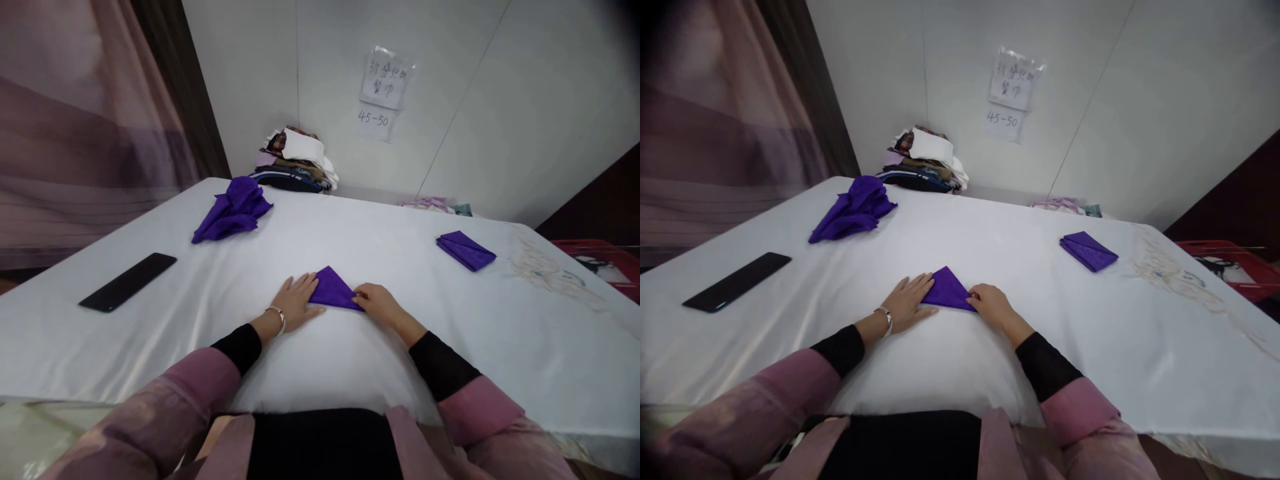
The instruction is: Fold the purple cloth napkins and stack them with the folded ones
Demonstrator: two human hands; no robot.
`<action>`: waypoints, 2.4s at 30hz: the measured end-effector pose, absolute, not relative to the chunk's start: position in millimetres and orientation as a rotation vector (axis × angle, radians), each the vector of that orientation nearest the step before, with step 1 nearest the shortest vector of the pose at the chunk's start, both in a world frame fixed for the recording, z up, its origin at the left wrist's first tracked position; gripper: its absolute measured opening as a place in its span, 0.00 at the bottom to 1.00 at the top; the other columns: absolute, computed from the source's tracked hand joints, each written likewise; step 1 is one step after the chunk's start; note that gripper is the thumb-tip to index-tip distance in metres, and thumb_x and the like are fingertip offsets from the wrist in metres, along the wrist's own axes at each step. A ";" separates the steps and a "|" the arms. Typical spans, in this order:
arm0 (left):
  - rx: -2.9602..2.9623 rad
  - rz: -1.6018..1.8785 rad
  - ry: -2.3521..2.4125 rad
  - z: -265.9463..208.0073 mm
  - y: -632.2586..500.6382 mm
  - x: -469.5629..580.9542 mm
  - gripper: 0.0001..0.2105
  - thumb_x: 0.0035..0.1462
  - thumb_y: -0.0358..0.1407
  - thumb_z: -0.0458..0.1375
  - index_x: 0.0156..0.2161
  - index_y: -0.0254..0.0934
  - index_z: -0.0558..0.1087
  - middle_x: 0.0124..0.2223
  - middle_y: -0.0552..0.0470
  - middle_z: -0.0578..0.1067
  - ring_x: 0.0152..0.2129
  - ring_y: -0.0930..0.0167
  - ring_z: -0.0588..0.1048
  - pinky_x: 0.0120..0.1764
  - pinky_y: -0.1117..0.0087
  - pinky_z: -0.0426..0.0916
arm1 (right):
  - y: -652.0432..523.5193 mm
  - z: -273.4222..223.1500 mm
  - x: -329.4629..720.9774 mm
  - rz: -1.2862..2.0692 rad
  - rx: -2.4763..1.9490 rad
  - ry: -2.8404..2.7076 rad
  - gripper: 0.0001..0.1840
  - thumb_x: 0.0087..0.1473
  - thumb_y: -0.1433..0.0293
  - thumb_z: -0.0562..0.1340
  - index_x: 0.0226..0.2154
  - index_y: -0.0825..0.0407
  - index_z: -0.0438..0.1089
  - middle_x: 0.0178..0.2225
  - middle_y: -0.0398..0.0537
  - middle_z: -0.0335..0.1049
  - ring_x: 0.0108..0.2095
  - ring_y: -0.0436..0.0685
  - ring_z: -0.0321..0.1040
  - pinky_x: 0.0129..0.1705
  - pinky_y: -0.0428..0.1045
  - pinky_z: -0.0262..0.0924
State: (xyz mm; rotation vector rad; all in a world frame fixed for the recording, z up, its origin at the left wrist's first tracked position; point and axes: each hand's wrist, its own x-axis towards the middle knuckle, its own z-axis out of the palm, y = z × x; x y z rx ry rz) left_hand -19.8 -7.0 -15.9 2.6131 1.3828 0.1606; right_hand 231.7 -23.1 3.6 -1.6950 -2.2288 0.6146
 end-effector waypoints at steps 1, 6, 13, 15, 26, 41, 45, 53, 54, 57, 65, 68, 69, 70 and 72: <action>2.611 0.161 1.382 -15.7 -7.3 -20.0 0.36 0.56 0.57 0.42 0.63 0.37 0.49 0.66 0.44 0.48 0.62 0.61 0.48 0.60 0.54 0.39 | -24.5 4.0 232.0 0.610 -1.704 -2.231 0.11 0.52 0.65 0.57 0.36 0.49 0.73 0.33 0.45 0.73 0.34 0.54 0.67 0.35 0.48 0.57; 2.594 0.119 1.397 -11.7 -9.8 -19.4 0.34 0.57 0.56 0.41 0.63 0.37 0.49 0.66 0.45 0.48 0.62 0.62 0.47 0.60 0.54 0.40 | -31.5 4.5 235.8 0.661 -1.754 -2.186 0.09 0.52 0.65 0.57 0.33 0.49 0.72 0.30 0.43 0.72 0.31 0.54 0.66 0.32 0.47 0.56; 2.566 0.120 1.378 -12.5 -9.1 -21.8 0.36 0.56 0.57 0.40 0.63 0.37 0.49 0.66 0.45 0.47 0.62 0.61 0.46 0.60 0.51 0.39 | -37.8 1.8 240.3 0.713 -1.757 -2.117 0.07 0.51 0.66 0.57 0.28 0.48 0.70 0.29 0.42 0.72 0.30 0.53 0.66 0.31 0.47 0.55; 2.582 0.122 1.394 -10.9 -9.1 -21.0 0.35 0.56 0.57 0.41 0.63 0.36 0.50 0.66 0.44 0.48 0.62 0.60 0.46 0.59 0.50 0.39 | -37.9 1.6 240.8 0.714 -1.757 -2.110 0.07 0.50 0.66 0.57 0.27 0.48 0.70 0.28 0.42 0.72 0.30 0.53 0.66 0.31 0.47 0.55; 2.767 0.294 1.097 -12.1 -29.0 31.7 0.38 0.56 0.60 0.39 0.62 0.34 0.52 0.64 0.43 0.52 0.62 0.61 0.46 0.60 0.50 0.36 | -35.6 -1.3 244.8 0.787 -1.733 -2.098 0.08 0.49 0.65 0.57 0.26 0.50 0.69 0.26 0.41 0.72 0.27 0.53 0.67 0.31 0.47 0.56; 2.787 0.318 1.034 -9.7 -34.7 32.3 0.29 0.59 0.50 0.45 0.61 0.38 0.55 0.64 0.47 0.56 0.61 0.57 0.45 0.60 0.52 0.36 | -19.4 -5.6 161.9 0.428 -1.031 -2.438 0.32 0.58 0.55 0.51 0.62 0.50 0.47 0.63 0.52 0.45 0.63 0.62 0.39 0.61 0.64 0.39; 2.777 0.322 1.002 -9.1 -33.3 31.8 0.29 0.57 0.50 0.47 0.61 0.40 0.55 0.63 0.47 0.56 0.61 0.56 0.45 0.59 0.49 0.36 | -13.8 -18.9 166.9 0.404 -1.035 -2.512 0.36 0.59 0.52 0.48 0.63 0.52 0.40 0.64 0.53 0.40 0.64 0.62 0.33 0.62 0.64 0.34; 2.681 0.403 0.970 -13.0 -25.9 19.2 0.31 0.54 0.49 0.54 0.60 0.40 0.56 0.63 0.46 0.56 0.60 0.59 0.51 0.60 0.53 0.40 | -12.4 -25.5 171.5 0.402 -1.069 -2.497 0.37 0.59 0.51 0.44 0.64 0.52 0.38 0.65 0.52 0.37 0.65 0.60 0.30 0.62 0.63 0.32; 2.659 0.398 0.998 -12.8 -24.3 13.4 0.33 0.53 0.49 0.54 0.61 0.38 0.55 0.63 0.45 0.56 0.60 0.60 0.51 0.60 0.54 0.42 | -12.0 -26.0 171.2 0.408 -1.084 -2.501 0.37 0.59 0.51 0.44 0.64 0.53 0.38 0.65 0.52 0.36 0.65 0.60 0.29 0.62 0.63 0.32; 2.608 0.351 1.161 -13.0 -19.6 -10.6 0.35 0.54 0.51 0.52 0.62 0.35 0.52 0.64 0.42 0.54 0.60 0.61 0.52 0.60 0.54 0.44 | -11.8 -23.9 169.1 0.400 -1.135 -2.537 0.38 0.59 0.50 0.45 0.64 0.54 0.38 0.65 0.53 0.36 0.65 0.60 0.29 0.62 0.63 0.32; 2.604 0.229 1.557 -27.7 -11.3 -65.1 0.34 0.56 0.53 0.45 0.61 0.33 0.54 0.63 0.42 0.56 0.60 0.60 0.54 0.58 0.50 0.48 | -20.8 4.9 160.0 0.339 -1.254 -2.621 0.39 0.58 0.48 0.43 0.63 0.56 0.43 0.64 0.57 0.40 0.64 0.60 0.31 0.63 0.60 0.30; 2.603 0.198 1.656 -32.9 -9.3 -73.4 0.32 0.56 0.51 0.44 0.61 0.34 0.56 0.62 0.44 0.57 0.60 0.60 0.54 0.58 0.48 0.48 | -21.8 7.4 159.1 0.316 -1.263 -2.630 0.40 0.57 0.46 0.42 0.62 0.56 0.45 0.64 0.58 0.41 0.64 0.61 0.32 0.62 0.61 0.30; 2.591 0.189 1.702 -33.3 -8.3 -74.5 0.31 0.56 0.50 0.44 0.60 0.35 0.57 0.62 0.44 0.57 0.60 0.60 0.54 0.58 0.48 0.48 | -21.6 6.6 158.8 0.302 -1.261 -2.631 0.41 0.56 0.45 0.42 0.62 0.56 0.45 0.64 0.58 0.41 0.64 0.62 0.33 0.62 0.62 0.30; 2.576 0.188 1.757 -32.7 -7.3 -74.2 0.31 0.56 0.49 0.43 0.60 0.35 0.58 0.62 0.45 0.57 0.60 0.60 0.54 0.57 0.48 0.49 | -21.1 5.4 158.4 0.285 -1.258 -2.630 0.41 0.56 0.45 0.43 0.62 0.56 0.46 0.64 0.58 0.41 0.64 0.62 0.33 0.62 0.62 0.31; 2.566 0.217 1.848 -27.8 -5.5 -68.8 0.31 0.55 0.49 0.43 0.59 0.33 0.59 0.62 0.44 0.57 0.60 0.59 0.54 0.57 0.47 0.49 | -20.0 2.5 157.4 0.240 -1.258 -2.633 0.42 0.55 0.44 0.43 0.61 0.55 0.47 0.64 0.58 0.42 0.64 0.63 0.34 0.62 0.62 0.32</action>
